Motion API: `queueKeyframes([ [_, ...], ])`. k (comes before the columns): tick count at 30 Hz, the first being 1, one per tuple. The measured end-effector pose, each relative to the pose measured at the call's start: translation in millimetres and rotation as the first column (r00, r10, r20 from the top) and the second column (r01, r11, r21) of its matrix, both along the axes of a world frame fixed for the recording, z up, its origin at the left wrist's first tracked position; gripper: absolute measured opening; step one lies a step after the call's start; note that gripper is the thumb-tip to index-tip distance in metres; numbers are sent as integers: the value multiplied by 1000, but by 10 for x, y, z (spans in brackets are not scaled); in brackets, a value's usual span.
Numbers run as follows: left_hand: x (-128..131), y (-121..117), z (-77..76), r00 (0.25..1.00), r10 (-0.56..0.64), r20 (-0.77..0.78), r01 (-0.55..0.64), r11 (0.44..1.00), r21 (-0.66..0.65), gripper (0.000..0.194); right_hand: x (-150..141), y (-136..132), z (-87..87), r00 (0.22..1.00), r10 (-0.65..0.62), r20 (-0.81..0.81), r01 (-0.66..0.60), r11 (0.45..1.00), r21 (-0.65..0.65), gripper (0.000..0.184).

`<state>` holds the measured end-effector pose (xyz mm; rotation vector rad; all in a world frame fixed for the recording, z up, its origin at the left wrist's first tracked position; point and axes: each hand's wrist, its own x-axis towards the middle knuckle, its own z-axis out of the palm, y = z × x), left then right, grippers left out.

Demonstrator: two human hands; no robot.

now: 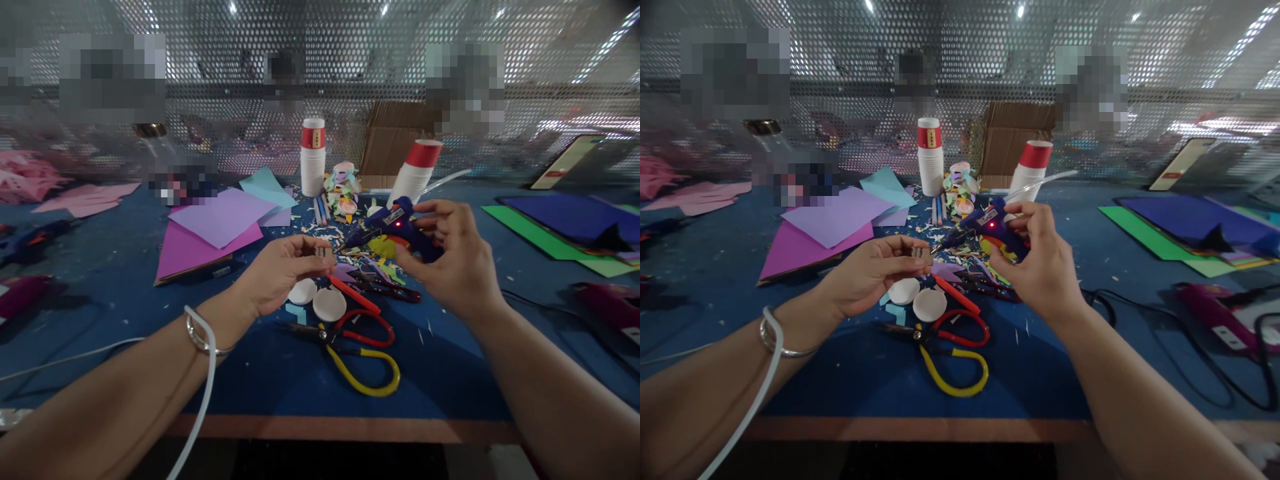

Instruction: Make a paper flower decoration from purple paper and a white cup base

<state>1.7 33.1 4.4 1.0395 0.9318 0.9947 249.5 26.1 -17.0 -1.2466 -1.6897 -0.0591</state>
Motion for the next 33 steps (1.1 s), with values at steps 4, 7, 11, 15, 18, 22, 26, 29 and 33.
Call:
queueKeyframes([
  [4, 6, -4, 42, 996, 3, 85, 3, 998, -62, 18, 0, 0, 14, 1000, -10, -28, 11, 1000, 11, 52],
  [7, 13, 0, 41, 990, 26, 138, -14, 996, -84, 21, -13, -6, 24, 999, -19, -43, 19, 1000, 4, 54],
  [11, 7, 25, 26, 979, 138, 150, -135, 990, -28, 25, -12, -8, 45, 995, -55, -78, 54, 998, -10, 53],
  [15, -18, 57, 29, 964, 223, 147, -234, 971, 60, 26, 87, 47, 61, 985, -141, -97, 141, 990, -6, 54],
  [18, -26, 64, 27, 967, 221, 125, -232, 969, 81, 30, 225, 130, 57, 970, -227, -89, 228, 974, 3, 55],
  [22, -15, 53, 12, 977, 190, 93, -198, 976, 86, 31, 411, 217, 58, 924, -377, -63, 374, 926, -49, 56],
  [26, -10, 45, -6, 981, 173, 87, -180, 980, 90, 32, 517, 235, 77, 888, -459, -14, 454, 883, -120, 54],
  [29, -14, 42, -11, 982, 174, 80, -181, 979, 91, 31, 534, 250, 80, 874, -485, 34, 485, 863, -143, 53],
  [33, -4, 27, 3, 984, 173, 53, -177, 980, 95, 29, 491, 315, 51, 879, -461, 118, 473, 873, -117, 53],
])
